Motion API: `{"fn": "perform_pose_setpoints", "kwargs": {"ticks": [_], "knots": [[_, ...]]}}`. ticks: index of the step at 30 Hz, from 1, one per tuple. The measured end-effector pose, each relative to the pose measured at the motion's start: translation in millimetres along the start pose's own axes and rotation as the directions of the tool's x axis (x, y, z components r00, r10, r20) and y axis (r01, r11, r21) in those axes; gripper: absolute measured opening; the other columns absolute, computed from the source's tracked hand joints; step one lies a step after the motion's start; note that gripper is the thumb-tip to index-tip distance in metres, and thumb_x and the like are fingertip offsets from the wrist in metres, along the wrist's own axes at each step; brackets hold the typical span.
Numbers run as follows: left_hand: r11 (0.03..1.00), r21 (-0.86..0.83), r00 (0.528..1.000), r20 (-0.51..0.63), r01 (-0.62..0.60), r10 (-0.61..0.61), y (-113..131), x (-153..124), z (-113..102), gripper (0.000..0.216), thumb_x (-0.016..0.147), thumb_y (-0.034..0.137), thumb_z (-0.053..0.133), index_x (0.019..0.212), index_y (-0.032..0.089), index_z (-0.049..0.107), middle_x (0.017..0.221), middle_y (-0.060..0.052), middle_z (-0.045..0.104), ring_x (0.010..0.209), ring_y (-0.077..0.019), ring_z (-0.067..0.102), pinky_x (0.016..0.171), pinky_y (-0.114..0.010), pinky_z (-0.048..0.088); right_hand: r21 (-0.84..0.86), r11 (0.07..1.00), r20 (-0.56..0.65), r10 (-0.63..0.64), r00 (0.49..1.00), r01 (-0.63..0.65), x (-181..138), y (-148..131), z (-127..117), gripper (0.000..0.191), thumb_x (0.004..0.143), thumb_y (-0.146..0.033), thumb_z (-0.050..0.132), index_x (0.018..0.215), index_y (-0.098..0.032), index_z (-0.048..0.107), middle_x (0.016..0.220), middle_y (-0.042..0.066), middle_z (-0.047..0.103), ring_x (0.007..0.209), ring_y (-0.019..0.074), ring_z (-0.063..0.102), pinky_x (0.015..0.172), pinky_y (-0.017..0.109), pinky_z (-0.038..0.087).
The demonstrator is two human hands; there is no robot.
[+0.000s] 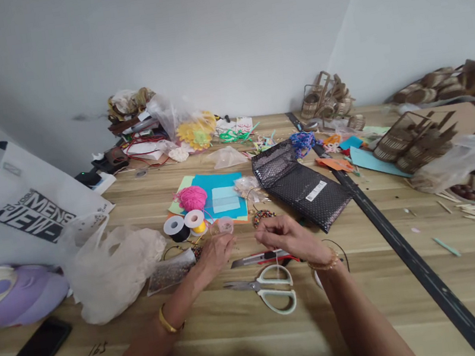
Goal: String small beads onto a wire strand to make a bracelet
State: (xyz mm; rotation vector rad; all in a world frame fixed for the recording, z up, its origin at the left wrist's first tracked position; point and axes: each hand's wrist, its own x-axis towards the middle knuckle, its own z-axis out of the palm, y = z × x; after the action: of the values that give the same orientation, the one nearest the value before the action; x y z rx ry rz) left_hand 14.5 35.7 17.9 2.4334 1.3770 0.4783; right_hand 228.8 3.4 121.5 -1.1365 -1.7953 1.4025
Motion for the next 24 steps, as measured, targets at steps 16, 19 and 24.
{"fn": "perform_pose_setpoints", "kwargs": {"ticks": [16, 19, 24], "knots": [[0.999, 0.05, 1.0, 0.005, 0.0, 0.0, -1.4, 0.2, 1.1, 0.028, 0.093, 0.02, 0.044, 0.08, 0.013, 0.068, 0.085, -0.012, 0.071, 0.08, -0.0218, 0.065, 0.073, -0.032, 0.049, 0.014, 0.971, -0.044, -0.237, 0.97, 0.238, -39.8, -34.8, -11.8, 0.026, 0.09, -0.035, 0.058, 0.07, -0.019, 0.061, 0.089, 0.009, 0.06, 0.087, 0.0212, 0.055, 0.076, 0.033, 0.044], [0.998, 0.061, 1.0, 0.02, -0.009, 0.008, -1.4, 0.5, 2.1, 0.027, 0.092, 0.018, 0.044, 0.08, 0.012, 0.067, 0.086, -0.012, 0.071, 0.081, -0.022, 0.065, 0.074, -0.032, 0.048, 0.107, 0.96, 0.02, -0.262, 0.965, 0.258, -41.6, -38.9, -10.6, 0.025, 0.091, -0.037, 0.057, 0.074, -0.019, 0.062, 0.087, 0.01, 0.065, 0.088, 0.0224, 0.061, 0.073, 0.034, 0.048], [0.997, 0.076, 0.999, 0.037, -0.018, 0.015, -1.4, -0.5, 1.7, 0.026, 0.092, 0.017, 0.043, 0.079, 0.013, 0.066, 0.086, -0.011, 0.07, 0.081, -0.0214, 0.065, 0.073, -0.031, 0.047, 0.113, 0.941, 0.302, -0.339, 0.891, 0.32, -59.7, -24.5, -20.4, 0.047, 0.082, -0.064, 0.054, 0.065, -0.021, 0.065, 0.058, 0.007, 0.064, 0.056, 0.0162, 0.062, 0.055, 0.026, 0.048]]}}
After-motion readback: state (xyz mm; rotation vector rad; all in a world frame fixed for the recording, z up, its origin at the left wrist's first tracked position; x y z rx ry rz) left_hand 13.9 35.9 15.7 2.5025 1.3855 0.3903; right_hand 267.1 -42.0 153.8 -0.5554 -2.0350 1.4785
